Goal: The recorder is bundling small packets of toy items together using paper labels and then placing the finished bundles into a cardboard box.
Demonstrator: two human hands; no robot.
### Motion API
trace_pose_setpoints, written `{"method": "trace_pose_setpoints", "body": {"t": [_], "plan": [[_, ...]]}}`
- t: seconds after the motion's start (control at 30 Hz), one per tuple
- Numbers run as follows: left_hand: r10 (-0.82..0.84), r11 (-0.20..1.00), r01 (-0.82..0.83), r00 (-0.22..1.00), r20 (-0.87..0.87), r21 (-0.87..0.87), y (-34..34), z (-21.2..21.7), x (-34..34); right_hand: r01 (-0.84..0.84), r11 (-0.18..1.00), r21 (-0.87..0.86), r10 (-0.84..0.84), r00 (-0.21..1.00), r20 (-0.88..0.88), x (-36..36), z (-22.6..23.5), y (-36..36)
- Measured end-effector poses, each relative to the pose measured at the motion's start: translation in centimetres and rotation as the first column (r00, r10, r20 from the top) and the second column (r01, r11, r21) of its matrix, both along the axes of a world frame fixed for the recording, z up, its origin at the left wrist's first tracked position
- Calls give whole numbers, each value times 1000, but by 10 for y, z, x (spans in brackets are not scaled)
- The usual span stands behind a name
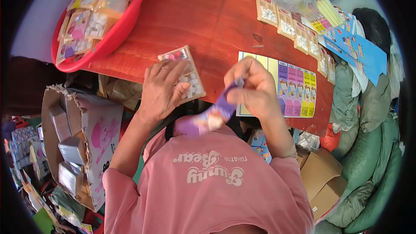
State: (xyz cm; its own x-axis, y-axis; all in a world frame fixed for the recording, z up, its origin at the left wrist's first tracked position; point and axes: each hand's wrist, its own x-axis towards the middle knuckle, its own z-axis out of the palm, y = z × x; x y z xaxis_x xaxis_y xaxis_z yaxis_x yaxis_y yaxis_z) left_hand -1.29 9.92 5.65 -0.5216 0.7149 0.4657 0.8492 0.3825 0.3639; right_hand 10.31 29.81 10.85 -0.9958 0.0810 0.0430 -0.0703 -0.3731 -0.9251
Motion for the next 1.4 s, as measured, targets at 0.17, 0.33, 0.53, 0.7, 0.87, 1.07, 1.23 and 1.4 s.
{"method": "trace_pose_setpoints", "body": {"t": [0.17, 0.33, 0.53, 0.7, 0.87, 1.07, 1.23, 1.4], "plan": [[-260, 852, -233, 588, 766, 468, -27, -3, 10, 219, 972, -89, -214, 975, 62, -29, -30, -12], [-407, 800, -378, 228, 884, 466, -41, -12, 15, 260, 935, -241, -236, 964, 124, -35, -35, -24], [-552, 752, -200, 331, 765, 629, -25, 16, 16, 107, 947, -303, -95, 994, 54, -42, -15, -37], [-366, 783, -405, 313, 877, 471, -31, -3, 6, 403, 913, -62, -399, 914, 70, -51, -42, -12], [-211, 792, -524, 245, 946, 313, -29, -12, -3, 418, 872, 254, -465, 871, 162, -57, -60, -16], [-43, 828, -517, 324, 945, 215, -25, -21, -12, 392, 675, 625, -557, 827, 83, -56, -73, -19], [128, 873, -480, 394, 910, 85, -22, -16, -14, 338, 471, 815, -563, 826, -16, -59, -77, -23], [244, 858, -514, 399, 884, -5, -30, -9, -6, 298, 344, 891, -494, 864, -98, -61, -75, -40]]}}
